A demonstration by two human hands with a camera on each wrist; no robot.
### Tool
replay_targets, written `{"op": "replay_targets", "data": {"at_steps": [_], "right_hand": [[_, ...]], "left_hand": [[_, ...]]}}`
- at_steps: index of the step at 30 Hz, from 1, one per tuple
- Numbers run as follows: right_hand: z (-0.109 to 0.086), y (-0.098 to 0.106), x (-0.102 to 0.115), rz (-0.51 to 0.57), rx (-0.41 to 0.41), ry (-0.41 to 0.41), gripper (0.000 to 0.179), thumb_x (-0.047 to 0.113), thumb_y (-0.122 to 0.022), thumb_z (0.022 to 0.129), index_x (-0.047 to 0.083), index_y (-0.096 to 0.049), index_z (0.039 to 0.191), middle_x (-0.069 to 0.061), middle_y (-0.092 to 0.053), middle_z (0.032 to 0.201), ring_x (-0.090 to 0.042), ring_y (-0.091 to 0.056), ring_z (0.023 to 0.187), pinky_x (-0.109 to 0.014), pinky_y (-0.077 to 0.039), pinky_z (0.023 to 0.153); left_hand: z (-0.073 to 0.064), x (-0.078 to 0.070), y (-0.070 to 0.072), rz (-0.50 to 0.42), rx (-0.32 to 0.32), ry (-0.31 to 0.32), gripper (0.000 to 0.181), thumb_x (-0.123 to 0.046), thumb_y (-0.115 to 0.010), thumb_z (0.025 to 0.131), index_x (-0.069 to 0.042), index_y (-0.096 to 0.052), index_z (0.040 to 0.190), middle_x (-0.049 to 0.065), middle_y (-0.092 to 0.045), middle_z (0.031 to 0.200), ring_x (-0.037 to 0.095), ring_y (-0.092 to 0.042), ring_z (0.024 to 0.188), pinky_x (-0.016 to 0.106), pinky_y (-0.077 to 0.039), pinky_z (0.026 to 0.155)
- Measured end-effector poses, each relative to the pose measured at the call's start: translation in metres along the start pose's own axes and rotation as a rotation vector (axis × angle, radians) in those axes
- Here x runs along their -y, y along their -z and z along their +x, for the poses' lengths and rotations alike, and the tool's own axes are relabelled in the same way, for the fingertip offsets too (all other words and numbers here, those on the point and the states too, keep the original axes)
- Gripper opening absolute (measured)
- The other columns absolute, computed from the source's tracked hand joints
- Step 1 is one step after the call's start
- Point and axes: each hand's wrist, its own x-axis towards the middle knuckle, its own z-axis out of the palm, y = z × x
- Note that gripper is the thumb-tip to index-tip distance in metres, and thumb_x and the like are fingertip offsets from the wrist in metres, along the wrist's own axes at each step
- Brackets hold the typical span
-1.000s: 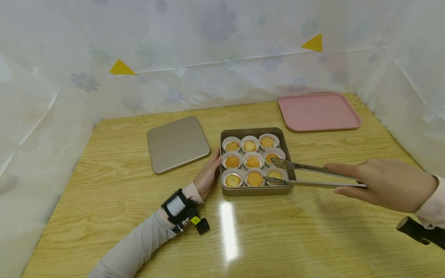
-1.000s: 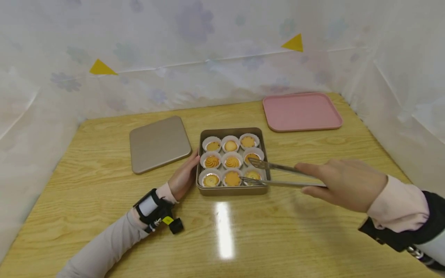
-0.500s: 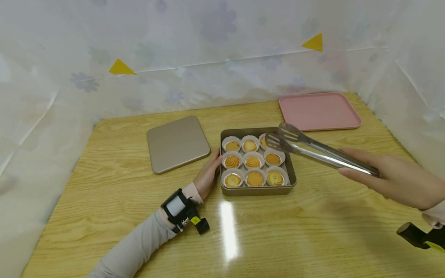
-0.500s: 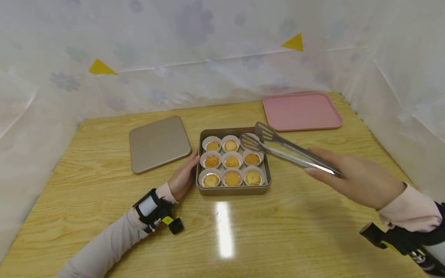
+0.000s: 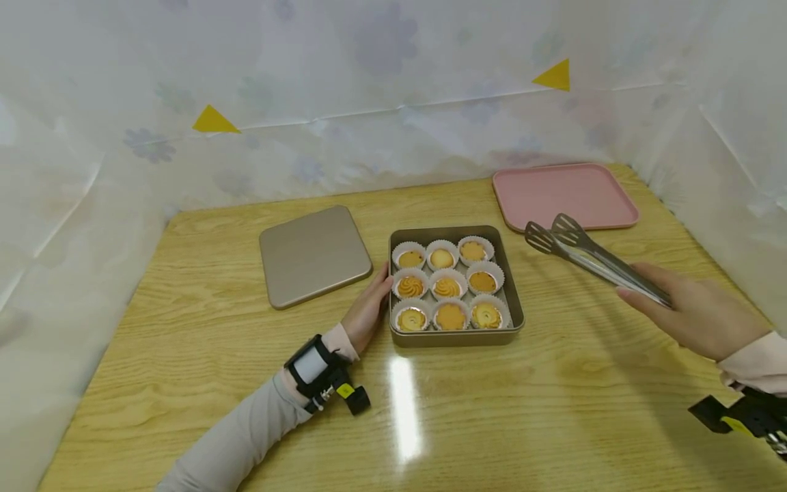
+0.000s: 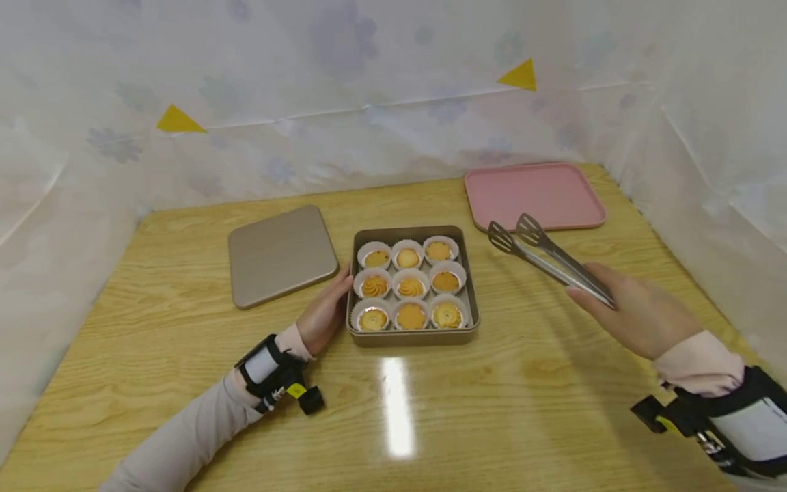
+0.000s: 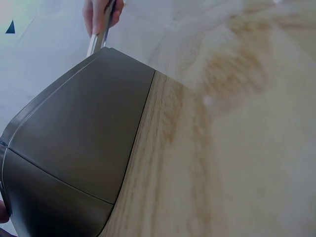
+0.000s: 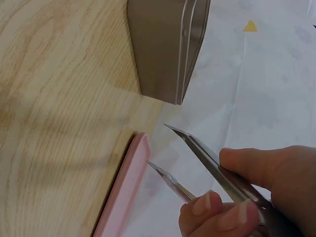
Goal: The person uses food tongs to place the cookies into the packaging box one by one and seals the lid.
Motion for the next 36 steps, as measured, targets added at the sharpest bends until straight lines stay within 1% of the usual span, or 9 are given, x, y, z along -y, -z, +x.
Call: {"op": "replay_targets", "data": {"at_steps": [3, 7, 11, 16, 22, 28, 32, 35, 36], "right_hand": [[0.006, -0.003, -0.007, -0.046, 0.004, -0.004, 0.077, 0.045, -0.036, 0.104, -0.017, -0.021, 0.145, -0.029, -0.064, 0.082, -0.025, -0.057, 0.052, -0.04, -0.046, 0.048], [0.013, -0.006, -0.016, -0.11, 0.003, -0.001, 0.077, 0.046, -0.037, 0.103, -0.02, -0.027, 0.142, -0.048, -0.034, 0.133, -0.049, -0.063, 0.083, -0.057, -0.05, 0.068], [0.016, -0.008, -0.021, -0.138, 0.003, 0.0, 0.077, 0.047, -0.037, 0.103, -0.019, -0.03, 0.141, -0.048, -0.033, 0.134, -0.057, -0.058, 0.097, -0.062, -0.048, 0.071], [0.016, -0.009, -0.021, -0.155, 0.004, 0.001, 0.076, 0.047, -0.038, 0.103, -0.019, -0.032, 0.14, -0.047, -0.036, 0.133, -0.056, -0.059, 0.095, -0.058, -0.05, 0.068], [0.018, -0.007, -0.022, -0.16, 0.019, -0.004, 0.077, 0.048, -0.04, 0.102, -0.019, -0.032, 0.139, -0.047, -0.038, 0.13, -0.038, -0.066, 0.073, -0.046, -0.05, 0.057], [0.022, -0.005, -0.028, -0.18, 0.045, -0.011, 0.08, 0.05, -0.041, 0.101, -0.02, -0.031, 0.139, -0.047, -0.041, 0.127, -0.029, -0.065, 0.066, -0.045, -0.05, 0.058], [0.023, -0.006, -0.033, -0.156, 0.094, -0.03, 0.083, 0.052, -0.039, 0.101, -0.02, -0.027, 0.14, -0.03, -0.066, 0.082, -0.019, -0.057, 0.052, -0.04, -0.046, 0.051], [0.021, -0.005, -0.033, -0.129, 0.134, -0.048, 0.084, 0.052, -0.038, 0.101, -0.021, -0.024, 0.14, -0.004, -0.06, 0.06, -0.016, -0.055, 0.047, -0.035, -0.042, 0.045], [0.021, -0.006, -0.034, -0.126, 0.148, -0.056, 0.084, 0.053, -0.038, 0.101, -0.021, -0.023, 0.139, -0.003, -0.059, 0.059, -0.016, -0.056, 0.048, -0.034, -0.042, 0.044]], "left_hand": [[0.0, 0.001, 0.0, 0.003, -0.005, 0.006, 0.059, -0.025, -0.032, 0.106, -0.007, -0.006, 0.156, 0.007, -0.001, 0.164, 0.02, 0.002, 0.149, 0.037, -0.001, 0.122], [0.0, 0.0, 0.0, 0.007, -0.008, 0.007, 0.059, -0.025, -0.032, 0.106, -0.007, -0.007, 0.156, 0.007, -0.002, 0.164, 0.02, 0.002, 0.149, 0.038, -0.002, 0.122], [-0.001, -0.001, -0.001, 0.008, -0.006, 0.005, 0.059, -0.025, -0.032, 0.106, -0.007, -0.007, 0.156, 0.007, -0.002, 0.164, 0.02, 0.002, 0.149, 0.038, -0.001, 0.122], [0.0, 0.0, 0.0, 0.006, -0.001, 0.005, 0.059, -0.025, -0.032, 0.107, -0.007, -0.006, 0.156, 0.007, -0.001, 0.164, 0.02, 0.003, 0.149, 0.039, -0.001, 0.122], [0.0, 0.0, 0.0, 0.013, -0.002, 0.008, 0.059, -0.026, -0.032, 0.107, -0.008, -0.006, 0.156, 0.007, -0.001, 0.164, 0.02, 0.003, 0.149, 0.039, -0.001, 0.122], [0.0, -0.001, 0.0, 0.014, 0.007, -0.004, 0.058, -0.025, -0.03, 0.107, -0.007, -0.006, 0.156, 0.007, 0.0, 0.164, 0.021, 0.004, 0.149, 0.039, 0.0, 0.121], [0.001, -0.001, 0.0, 0.022, 0.006, -0.001, 0.058, -0.025, -0.03, 0.107, -0.007, -0.005, 0.156, 0.007, 0.0, 0.164, 0.02, 0.004, 0.149, 0.039, 0.0, 0.122], [0.001, -0.001, 0.0, 0.022, 0.006, 0.0, 0.058, -0.025, -0.03, 0.107, -0.007, -0.005, 0.156, 0.007, 0.0, 0.164, 0.021, 0.004, 0.149, 0.04, 0.0, 0.121], [0.001, 0.0, 0.0, 0.021, 0.006, 0.001, 0.058, -0.025, -0.03, 0.107, -0.007, -0.005, 0.156, 0.007, 0.0, 0.164, 0.021, 0.004, 0.149, 0.04, 0.0, 0.121]]}}
